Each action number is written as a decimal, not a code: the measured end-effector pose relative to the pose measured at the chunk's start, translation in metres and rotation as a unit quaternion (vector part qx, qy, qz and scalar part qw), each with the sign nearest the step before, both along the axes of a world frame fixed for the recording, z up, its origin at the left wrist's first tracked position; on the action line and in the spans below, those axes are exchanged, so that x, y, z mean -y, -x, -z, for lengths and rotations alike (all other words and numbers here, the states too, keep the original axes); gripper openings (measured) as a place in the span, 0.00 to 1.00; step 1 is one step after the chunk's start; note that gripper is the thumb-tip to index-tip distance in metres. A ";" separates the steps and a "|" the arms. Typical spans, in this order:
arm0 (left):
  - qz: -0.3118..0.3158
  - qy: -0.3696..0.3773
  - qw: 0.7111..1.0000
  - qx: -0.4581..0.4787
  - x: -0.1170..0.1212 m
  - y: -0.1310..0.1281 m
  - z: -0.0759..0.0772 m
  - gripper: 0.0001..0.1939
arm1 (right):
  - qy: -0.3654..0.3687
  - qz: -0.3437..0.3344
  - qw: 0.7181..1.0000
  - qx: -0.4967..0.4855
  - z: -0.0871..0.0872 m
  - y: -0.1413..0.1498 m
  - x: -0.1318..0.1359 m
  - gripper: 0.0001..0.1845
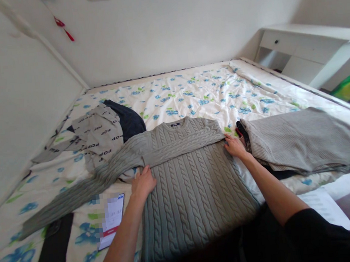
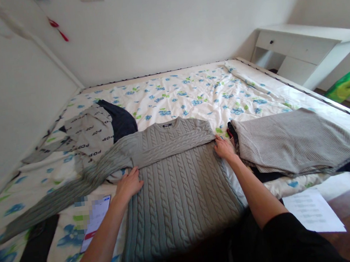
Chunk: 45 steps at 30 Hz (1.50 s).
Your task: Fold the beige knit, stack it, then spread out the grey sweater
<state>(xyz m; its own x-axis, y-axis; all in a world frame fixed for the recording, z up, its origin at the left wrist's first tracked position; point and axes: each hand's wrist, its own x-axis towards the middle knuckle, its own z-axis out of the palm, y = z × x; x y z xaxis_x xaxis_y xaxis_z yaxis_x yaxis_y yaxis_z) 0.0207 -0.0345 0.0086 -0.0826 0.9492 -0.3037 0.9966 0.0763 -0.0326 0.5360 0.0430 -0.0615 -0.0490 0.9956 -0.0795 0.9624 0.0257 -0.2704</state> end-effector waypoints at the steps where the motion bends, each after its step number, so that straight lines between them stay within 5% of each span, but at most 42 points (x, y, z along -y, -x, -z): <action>1: 0.001 0.001 1.000 0.000 0.000 0.000 0.002 0.36 | -0.005 0.009 1.000 0.001 -0.002 -0.001 0.000 0.26; 17: -0.006 0.026 0.999 -0.029 -0.001 0.008 0.008 0.34 | 0.036 0.001 0.999 0.007 -0.001 -0.006 0.000 0.26; 26: -0.005 0.008 1.000 -0.014 -0.003 0.004 0.007 0.34 | -0.023 -0.060 0.998 -0.021 -0.004 0.022 0.008 0.27; 40: 0.005 -0.036 0.999 0.022 -0.006 -0.002 0.012 0.41 | 0.024 0.074 0.997 0.011 -0.011 0.012 0.013 0.28; 45: 0.019 -0.046 0.999 0.015 -0.008 -0.001 0.015 0.39 | 0.028 0.073 0.997 0.002 -0.007 0.017 0.014 0.28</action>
<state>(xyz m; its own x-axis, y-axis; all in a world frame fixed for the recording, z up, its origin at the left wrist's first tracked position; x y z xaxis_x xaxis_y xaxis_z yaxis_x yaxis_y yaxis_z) 0.0220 -0.0261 -0.0066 -0.0385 0.9756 -0.2161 0.9992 0.0399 0.0023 0.5185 0.0292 -0.0542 0.0967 0.9861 -0.1351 0.9561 -0.1298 -0.2627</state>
